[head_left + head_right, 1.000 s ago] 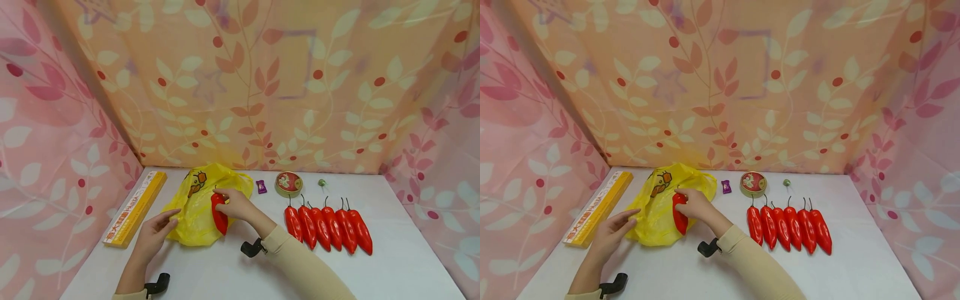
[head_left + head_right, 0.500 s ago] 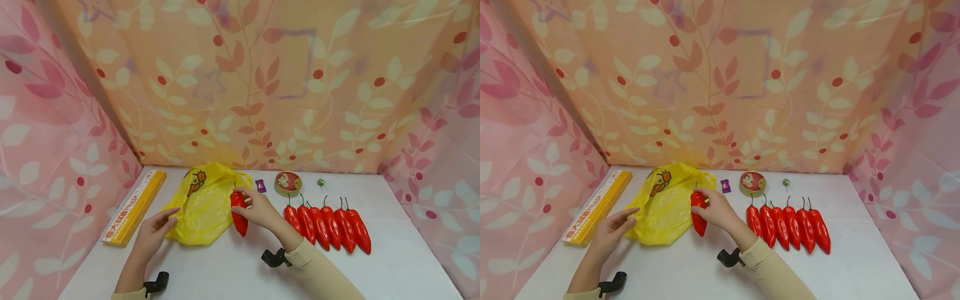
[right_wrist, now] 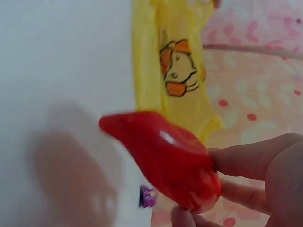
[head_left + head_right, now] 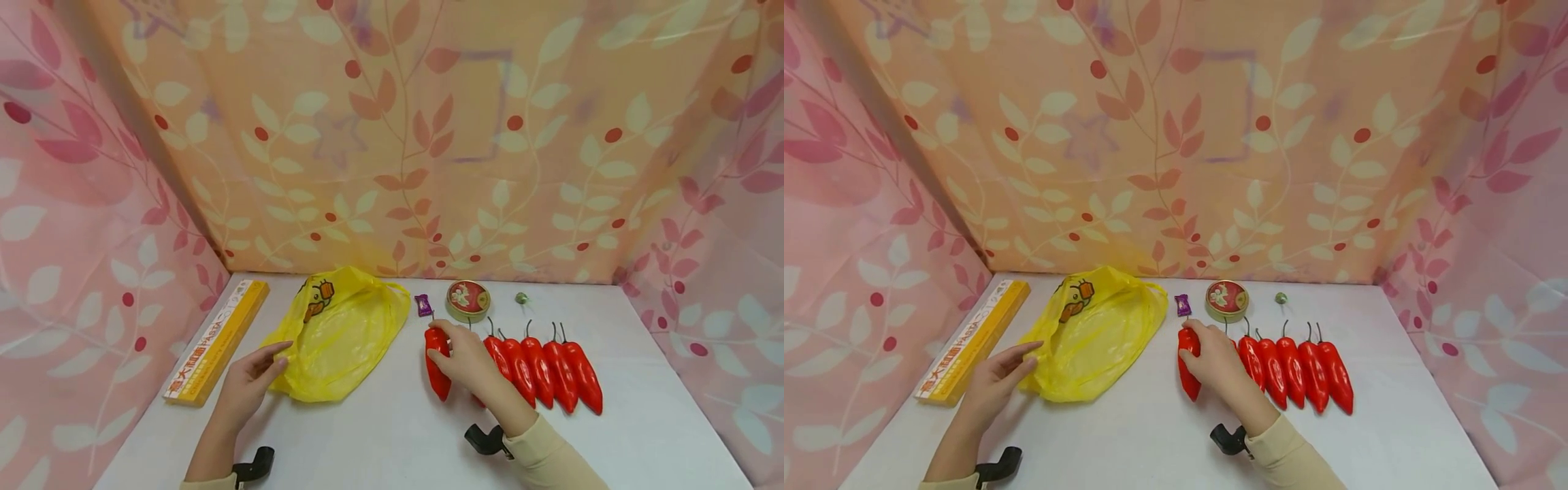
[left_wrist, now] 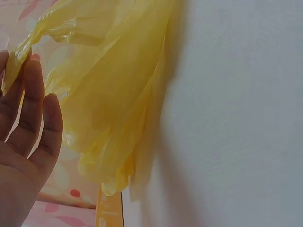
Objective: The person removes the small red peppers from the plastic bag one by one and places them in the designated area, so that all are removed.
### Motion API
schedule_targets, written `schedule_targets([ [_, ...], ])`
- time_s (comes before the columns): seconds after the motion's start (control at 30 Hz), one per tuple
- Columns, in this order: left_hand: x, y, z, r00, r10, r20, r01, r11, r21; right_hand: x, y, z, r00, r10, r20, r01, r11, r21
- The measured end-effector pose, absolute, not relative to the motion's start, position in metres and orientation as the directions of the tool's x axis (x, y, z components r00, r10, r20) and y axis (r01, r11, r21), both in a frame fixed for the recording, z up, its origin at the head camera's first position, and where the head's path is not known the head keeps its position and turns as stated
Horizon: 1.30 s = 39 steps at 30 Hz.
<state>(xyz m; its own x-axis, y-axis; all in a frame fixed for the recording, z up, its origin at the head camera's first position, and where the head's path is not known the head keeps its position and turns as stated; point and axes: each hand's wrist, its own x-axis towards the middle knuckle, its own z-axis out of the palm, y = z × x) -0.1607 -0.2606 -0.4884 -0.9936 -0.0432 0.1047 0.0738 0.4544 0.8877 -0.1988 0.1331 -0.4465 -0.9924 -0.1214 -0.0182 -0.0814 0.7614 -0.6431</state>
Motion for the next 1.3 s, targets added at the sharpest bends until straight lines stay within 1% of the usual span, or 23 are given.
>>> schedule_targets([
  [0.1,-0.16,-0.261,-0.488,-0.993,-0.049,0.104,0.07,0.467,0.882,-0.198,0.141,-0.455,-0.995,-0.101,-0.013,-0.074,0.799,-0.596],
  [0.27,-0.161,-0.262,-0.486,-0.992,-0.053,0.111,0.072,0.477,0.876,-0.2,0.147,-0.466,-0.995,-0.096,0.02,-0.091,0.827,-0.554],
  [0.57,-0.161,-0.258,-0.483,-0.994,-0.041,0.103,0.075,0.44,0.895,-0.207,0.153,-0.477,-0.996,-0.088,0.023,-0.089,0.908,-0.408],
  [0.7,-0.163,-0.257,-0.483,-0.994,-0.035,0.099,0.074,0.443,0.893,-0.207,0.155,-0.482,-0.996,-0.089,0.029,-0.094,0.923,-0.374],
  [0.83,-0.165,-0.256,-0.484,-0.995,-0.029,0.096,0.073,0.454,0.888,-0.206,0.159,-0.484,-0.994,-0.098,0.054,-0.111,0.918,-0.382],
  [0.9,-0.167,-0.257,-0.485,-0.995,-0.026,0.094,0.072,0.459,0.886,-0.204,0.161,-0.48,-0.993,-0.097,0.067,-0.116,0.908,-0.404],
  [1.1,-0.17,-0.261,-0.483,-0.995,0.005,0.104,0.095,0.463,0.881,-0.19,0.185,-0.447,-0.991,-0.093,0.101,-0.131,0.851,-0.508],
  [1.2,-0.166,-0.266,-0.477,-0.994,0.046,0.095,0.105,0.55,0.829,-0.18,0.207,-0.43,-0.979,-0.13,0.155,-0.194,0.814,-0.548],
  [1.3,-0.157,-0.275,-0.464,-0.992,0.102,0.076,0.126,0.692,0.711,-0.174,0.233,-0.417,-0.955,-0.173,0.241,-0.283,0.776,-0.564],
])
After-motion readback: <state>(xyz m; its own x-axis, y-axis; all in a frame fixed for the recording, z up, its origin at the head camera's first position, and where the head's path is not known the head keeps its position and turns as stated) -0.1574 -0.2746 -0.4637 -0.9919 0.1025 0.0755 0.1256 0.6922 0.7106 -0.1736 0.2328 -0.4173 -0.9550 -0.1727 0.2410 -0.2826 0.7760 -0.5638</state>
